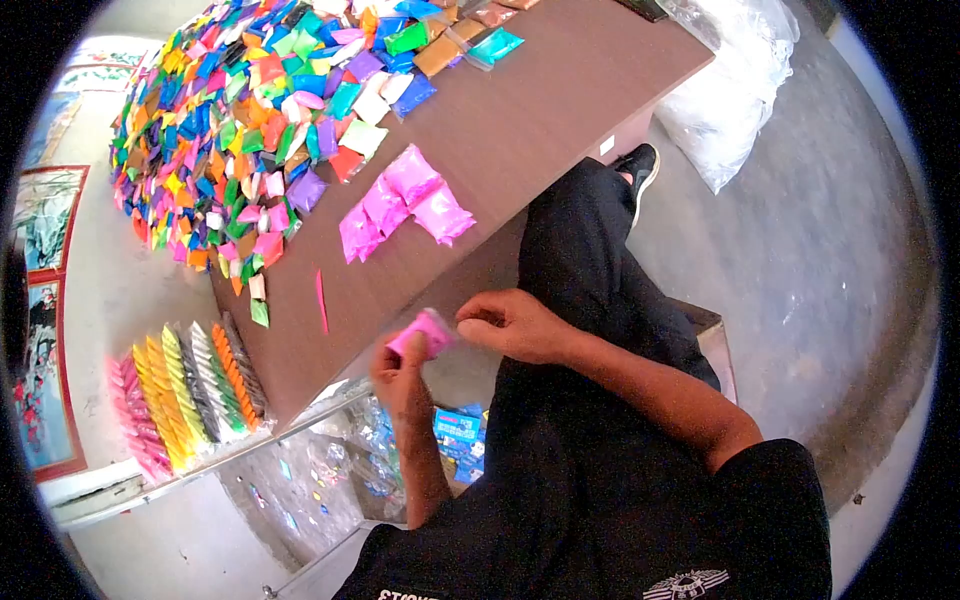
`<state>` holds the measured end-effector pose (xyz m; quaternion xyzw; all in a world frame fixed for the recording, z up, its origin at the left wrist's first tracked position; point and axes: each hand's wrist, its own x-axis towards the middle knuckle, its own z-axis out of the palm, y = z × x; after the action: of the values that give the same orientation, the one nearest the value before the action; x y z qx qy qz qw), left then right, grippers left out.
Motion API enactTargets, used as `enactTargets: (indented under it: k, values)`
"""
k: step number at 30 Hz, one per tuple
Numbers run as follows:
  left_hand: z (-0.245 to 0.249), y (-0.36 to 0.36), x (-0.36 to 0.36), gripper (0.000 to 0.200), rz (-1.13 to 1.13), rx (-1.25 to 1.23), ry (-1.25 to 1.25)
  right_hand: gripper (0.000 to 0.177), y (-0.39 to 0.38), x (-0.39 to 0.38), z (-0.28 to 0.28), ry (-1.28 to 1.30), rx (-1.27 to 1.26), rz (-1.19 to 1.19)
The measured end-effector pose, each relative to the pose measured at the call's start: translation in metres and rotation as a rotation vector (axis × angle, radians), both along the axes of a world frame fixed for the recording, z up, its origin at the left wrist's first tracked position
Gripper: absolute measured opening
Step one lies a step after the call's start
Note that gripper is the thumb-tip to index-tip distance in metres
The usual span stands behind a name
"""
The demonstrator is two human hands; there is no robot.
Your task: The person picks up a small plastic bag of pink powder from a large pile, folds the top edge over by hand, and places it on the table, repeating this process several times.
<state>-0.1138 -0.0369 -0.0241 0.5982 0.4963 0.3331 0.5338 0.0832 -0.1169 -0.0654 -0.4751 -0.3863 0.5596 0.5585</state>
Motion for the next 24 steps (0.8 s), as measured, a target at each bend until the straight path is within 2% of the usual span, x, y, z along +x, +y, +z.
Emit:
enactTargets:
  k: [1, 2, 4, 5, 7, 8, 9, 11, 15, 19, 24]
  values:
    - [0.005, 0.007, -0.005, 0.018, 0.110, 0.097, -0.006, 0.027, 0.000, 0.000, -0.002, 0.001, 0.006, 0.003]
    - [0.010, 0.014, -0.011, 0.018, 0.117, 0.103, -0.005, 0.026, 0.001, 0.000, -0.006, -0.009, -0.014, 0.009]
    - [0.033, 0.028, -0.014, 0.020, 0.313, 0.292, 0.163, 0.024, 0.002, 0.000, -0.010, -0.015, -0.026, 0.024]
    - [0.035, 0.036, -0.016, 0.020, 0.318, 0.298, 0.165, 0.024, 0.002, 0.000, -0.012, -0.019, -0.030, 0.021]
    - [0.034, 0.049, -0.021, 0.022, 0.293, 0.623, 0.367, 0.024, 0.003, 0.000, -0.010, -0.022, -0.031, 0.017]
    - [0.031, 0.054, -0.022, 0.020, 0.294, 0.696, 0.565, 0.025, 0.003, -0.001, -0.009, -0.031, -0.052, 0.007]
    - [0.027, 0.058, -0.023, 0.020, 0.293, 0.700, 0.564, 0.025, 0.003, 0.000, -0.008, -0.041, -0.072, -0.006]
    - [0.018, 0.064, -0.025, 0.030, 0.113, 0.966, 0.740, 0.025, 0.003, -0.001, -0.011, -0.027, -0.061, -0.011]
    - [0.023, 0.053, -0.011, 0.032, -0.028, 1.091, 0.776, 0.024, 0.003, -0.001, -0.008, 0.002, -0.028, -0.023]
    - [0.027, 0.046, -0.014, 0.045, -0.072, 1.034, 0.792, 0.024, 0.004, -0.002, -0.013, 0.016, -0.017, -0.019]
    - [0.020, 0.042, -0.015, 0.048, -0.069, 1.014, 0.787, 0.022, 0.005, 0.000, -0.012, -0.007, -0.066, 0.039]
